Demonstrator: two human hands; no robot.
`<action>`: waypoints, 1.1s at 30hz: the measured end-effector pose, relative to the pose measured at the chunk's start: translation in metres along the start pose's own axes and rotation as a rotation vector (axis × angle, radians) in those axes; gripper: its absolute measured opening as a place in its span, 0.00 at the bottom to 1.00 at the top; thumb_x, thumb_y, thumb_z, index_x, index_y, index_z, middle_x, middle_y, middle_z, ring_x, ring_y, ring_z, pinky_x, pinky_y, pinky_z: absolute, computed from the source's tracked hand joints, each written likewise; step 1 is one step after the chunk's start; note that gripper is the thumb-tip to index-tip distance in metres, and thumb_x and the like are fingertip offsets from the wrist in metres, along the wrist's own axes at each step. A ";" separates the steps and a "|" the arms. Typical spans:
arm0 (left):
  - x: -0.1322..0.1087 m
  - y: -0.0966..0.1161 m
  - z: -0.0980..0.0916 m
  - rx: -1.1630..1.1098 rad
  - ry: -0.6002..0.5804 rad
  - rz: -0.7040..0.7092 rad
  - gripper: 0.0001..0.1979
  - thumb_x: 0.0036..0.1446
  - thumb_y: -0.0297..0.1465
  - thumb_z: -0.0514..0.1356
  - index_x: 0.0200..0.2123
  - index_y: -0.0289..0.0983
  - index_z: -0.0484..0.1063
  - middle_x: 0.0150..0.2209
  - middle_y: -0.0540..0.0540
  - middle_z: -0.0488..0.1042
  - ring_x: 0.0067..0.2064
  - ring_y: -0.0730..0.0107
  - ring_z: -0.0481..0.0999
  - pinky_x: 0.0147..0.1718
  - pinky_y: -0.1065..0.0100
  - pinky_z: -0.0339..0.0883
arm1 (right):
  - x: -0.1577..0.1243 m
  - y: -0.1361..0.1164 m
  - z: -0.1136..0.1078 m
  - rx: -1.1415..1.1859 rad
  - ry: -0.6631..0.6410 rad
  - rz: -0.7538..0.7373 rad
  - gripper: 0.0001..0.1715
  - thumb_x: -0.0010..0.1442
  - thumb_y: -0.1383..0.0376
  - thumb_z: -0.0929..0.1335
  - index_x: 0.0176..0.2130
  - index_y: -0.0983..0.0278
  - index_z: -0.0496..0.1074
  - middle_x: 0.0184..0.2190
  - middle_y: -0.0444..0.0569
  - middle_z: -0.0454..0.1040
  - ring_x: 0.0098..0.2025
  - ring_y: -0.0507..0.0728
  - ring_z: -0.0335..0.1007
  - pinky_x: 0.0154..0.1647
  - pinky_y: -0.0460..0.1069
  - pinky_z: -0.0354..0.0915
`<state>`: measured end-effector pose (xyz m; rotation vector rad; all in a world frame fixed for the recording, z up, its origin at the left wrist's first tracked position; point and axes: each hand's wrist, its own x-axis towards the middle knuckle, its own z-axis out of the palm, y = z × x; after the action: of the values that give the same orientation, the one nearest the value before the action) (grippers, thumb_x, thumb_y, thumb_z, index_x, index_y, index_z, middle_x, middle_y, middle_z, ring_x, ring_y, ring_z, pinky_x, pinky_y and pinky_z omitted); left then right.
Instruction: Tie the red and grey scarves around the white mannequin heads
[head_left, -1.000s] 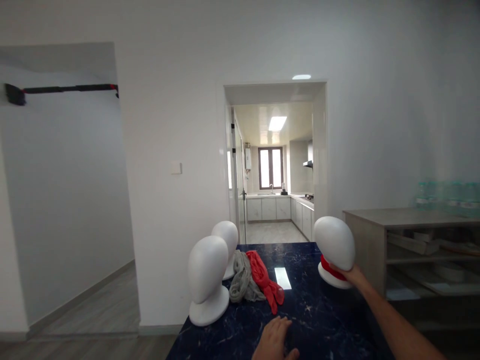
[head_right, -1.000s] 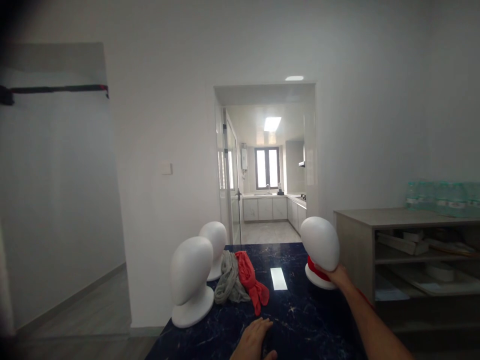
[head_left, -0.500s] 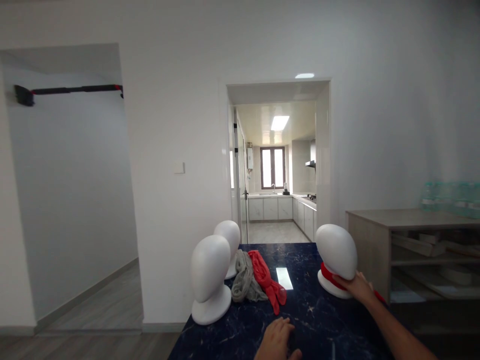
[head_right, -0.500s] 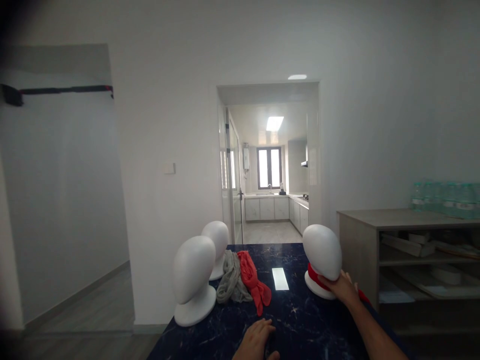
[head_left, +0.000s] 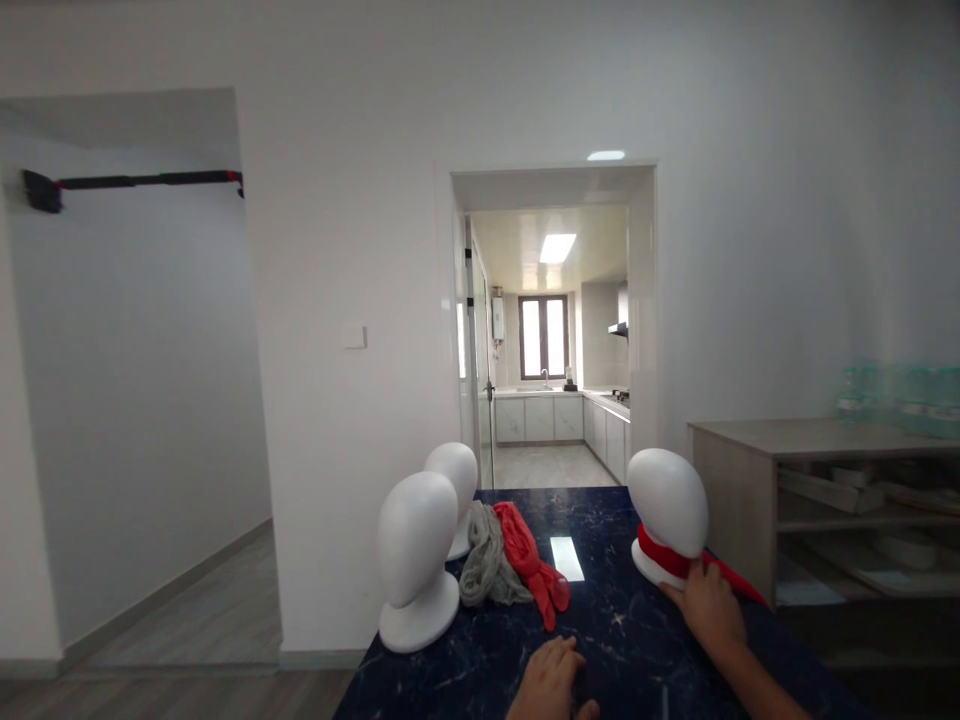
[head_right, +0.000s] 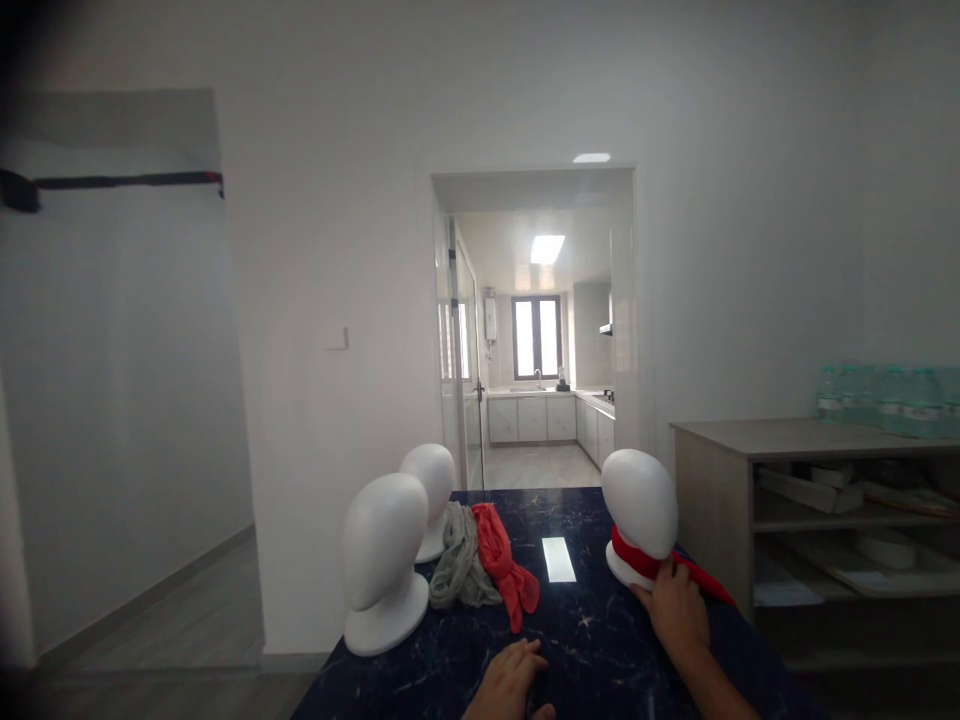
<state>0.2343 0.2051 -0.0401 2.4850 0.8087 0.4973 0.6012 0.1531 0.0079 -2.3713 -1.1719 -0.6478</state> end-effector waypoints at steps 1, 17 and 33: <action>0.001 -0.001 0.001 -0.001 -0.004 -0.007 0.33 0.57 0.49 0.67 0.64 0.46 0.73 0.73 0.41 0.65 0.75 0.41 0.59 0.75 0.43 0.49 | 0.003 -0.003 0.003 0.015 -0.004 -0.001 0.38 0.67 0.47 0.65 0.60 0.76 0.67 0.45 0.69 0.74 0.45 0.74 0.78 0.45 0.61 0.72; 0.016 -0.023 0.027 0.041 0.047 0.041 0.30 0.55 0.52 0.69 0.58 0.45 0.76 0.68 0.38 0.72 0.70 0.40 0.68 0.71 0.43 0.59 | 0.054 -0.014 0.048 0.097 -0.043 0.002 0.39 0.72 0.52 0.60 0.66 0.81 0.56 0.48 0.75 0.74 0.44 0.74 0.80 0.47 0.61 0.73; 0.012 -0.019 0.024 0.033 0.159 0.077 0.24 0.57 0.47 0.68 0.53 0.44 0.77 0.63 0.39 0.77 0.66 0.43 0.72 0.67 0.44 0.62 | 0.036 -0.031 0.022 0.521 -0.117 0.203 0.53 0.63 0.52 0.64 0.70 0.88 0.51 0.66 0.84 0.62 0.70 0.79 0.62 0.68 0.63 0.62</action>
<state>0.2465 0.2181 -0.0675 2.5388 0.7899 0.7222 0.5996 0.2046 0.0156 -2.0566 -0.9801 -0.1132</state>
